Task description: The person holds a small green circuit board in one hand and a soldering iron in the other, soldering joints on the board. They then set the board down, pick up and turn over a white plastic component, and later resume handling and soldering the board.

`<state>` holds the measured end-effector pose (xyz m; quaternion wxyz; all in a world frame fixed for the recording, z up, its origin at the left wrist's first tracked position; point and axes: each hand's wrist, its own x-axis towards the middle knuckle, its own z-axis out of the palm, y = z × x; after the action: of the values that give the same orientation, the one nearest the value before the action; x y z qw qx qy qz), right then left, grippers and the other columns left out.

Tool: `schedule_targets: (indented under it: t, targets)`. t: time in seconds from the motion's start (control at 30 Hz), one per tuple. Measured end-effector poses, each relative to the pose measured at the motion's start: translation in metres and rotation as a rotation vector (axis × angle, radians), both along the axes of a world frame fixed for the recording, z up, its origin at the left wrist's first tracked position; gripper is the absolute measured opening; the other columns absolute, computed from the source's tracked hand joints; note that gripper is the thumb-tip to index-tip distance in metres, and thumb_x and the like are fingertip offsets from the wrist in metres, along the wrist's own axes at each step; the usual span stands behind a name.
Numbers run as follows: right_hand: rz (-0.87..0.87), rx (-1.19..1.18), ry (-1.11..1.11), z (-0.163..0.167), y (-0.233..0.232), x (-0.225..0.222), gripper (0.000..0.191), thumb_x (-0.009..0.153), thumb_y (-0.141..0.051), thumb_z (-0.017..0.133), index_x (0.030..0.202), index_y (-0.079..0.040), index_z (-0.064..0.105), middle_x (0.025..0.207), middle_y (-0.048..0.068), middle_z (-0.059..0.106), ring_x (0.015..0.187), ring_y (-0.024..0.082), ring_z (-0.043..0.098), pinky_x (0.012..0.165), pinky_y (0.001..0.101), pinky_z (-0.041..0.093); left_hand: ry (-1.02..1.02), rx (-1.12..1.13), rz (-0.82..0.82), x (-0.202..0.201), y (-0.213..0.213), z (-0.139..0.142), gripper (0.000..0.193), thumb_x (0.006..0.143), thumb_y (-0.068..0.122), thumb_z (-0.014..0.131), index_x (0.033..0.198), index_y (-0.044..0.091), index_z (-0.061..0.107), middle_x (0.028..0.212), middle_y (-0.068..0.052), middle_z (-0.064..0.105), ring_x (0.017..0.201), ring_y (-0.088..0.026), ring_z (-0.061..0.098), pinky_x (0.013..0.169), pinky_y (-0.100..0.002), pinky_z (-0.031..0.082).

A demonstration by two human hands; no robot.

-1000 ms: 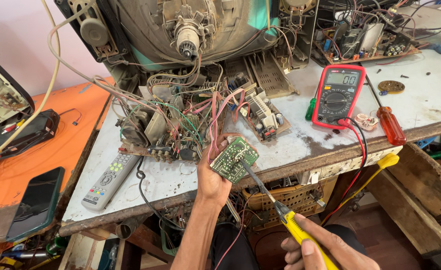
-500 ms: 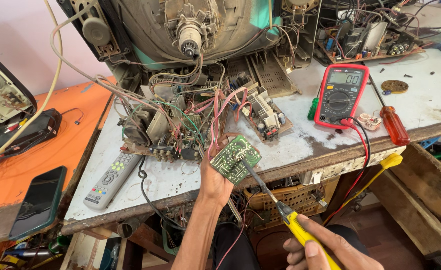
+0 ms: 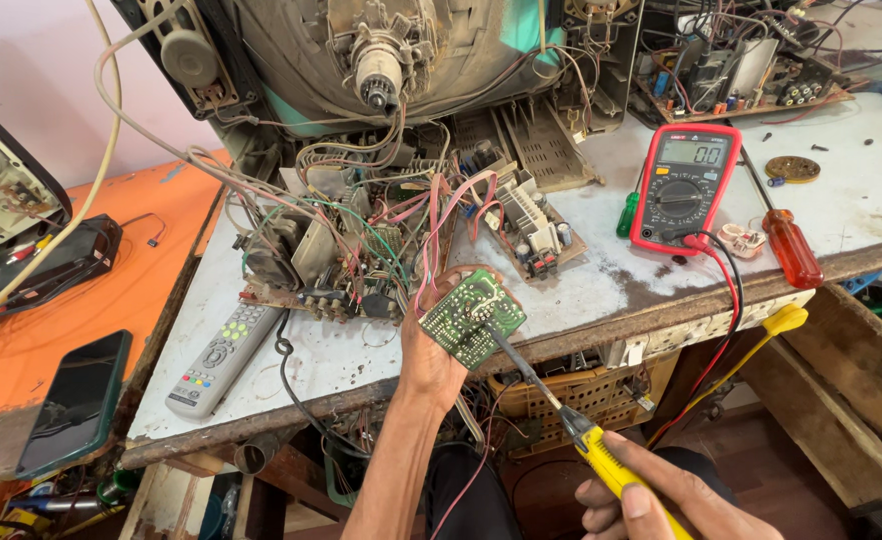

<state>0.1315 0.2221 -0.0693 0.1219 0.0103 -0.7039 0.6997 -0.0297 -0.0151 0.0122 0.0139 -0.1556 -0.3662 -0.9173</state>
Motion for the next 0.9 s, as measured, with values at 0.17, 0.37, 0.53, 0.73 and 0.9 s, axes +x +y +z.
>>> schedule_targets:
  t: [0.17,0.37,0.53,0.73,0.9]
  targets:
    - [0.037,0.025,0.001,-0.004,0.004,-0.001,0.036,0.102,-0.013,0.064,0.134,0.001,0.07,0.093,0.016,0.077,0.077,0.019,0.074,0.072,0.0314,0.069,0.016,-0.056,0.008,0.004,0.0,0.009,0.044,0.103,0.03,0.057,0.119,-0.01,0.064,0.108,-0.021,0.072,0.091,-0.029,0.074,0.083,-0.043,0.063]
    - [0.034,0.027,0.043,-0.008,0.003,-0.001,0.04,0.102,-0.015,0.063,0.137,0.002,0.074,0.093,0.016,0.076,0.076,0.018,0.074,0.071,0.0312,0.069,0.056,-0.099,0.019,0.006,0.001,0.01,0.042,0.106,0.027,0.054,0.12,-0.011,0.064,0.105,-0.022,0.071,0.091,-0.029,0.074,0.083,-0.043,0.063]
    - [0.035,0.026,0.006,-0.007,0.003,-0.003,0.041,0.102,-0.015,0.064,0.138,0.002,0.074,0.093,0.016,0.076,0.077,0.019,0.074,0.072,0.032,0.069,0.041,-0.023,0.028,0.0,0.001,0.0,0.044,0.107,0.028,0.044,0.12,-0.01,0.064,0.106,-0.02,0.072,0.091,-0.027,0.073,0.084,-0.041,0.061]
    - [-0.015,0.046,0.016,-0.002,-0.004,-0.002,0.038,0.102,-0.014,0.065,0.134,0.003,0.076,0.09,0.016,0.081,0.075,0.019,0.074,0.071,0.0311,0.069,0.095,-0.012,0.004,-0.003,0.0,-0.008,0.037,0.109,0.025,0.043,0.122,-0.007,0.059,0.103,-0.019,0.072,0.093,-0.028,0.072,0.086,-0.039,0.059]
    - [-0.034,0.019,0.028,-0.003,-0.006,0.0,0.037,0.102,-0.014,0.065,0.132,0.003,0.076,0.09,0.017,0.081,0.074,0.019,0.073,0.07,0.0313,0.069,0.019,0.003,0.02,-0.005,0.002,-0.009,0.039,0.11,0.029,0.045,0.119,-0.006,0.059,0.101,-0.017,0.072,0.091,-0.026,0.073,0.083,-0.039,0.06]
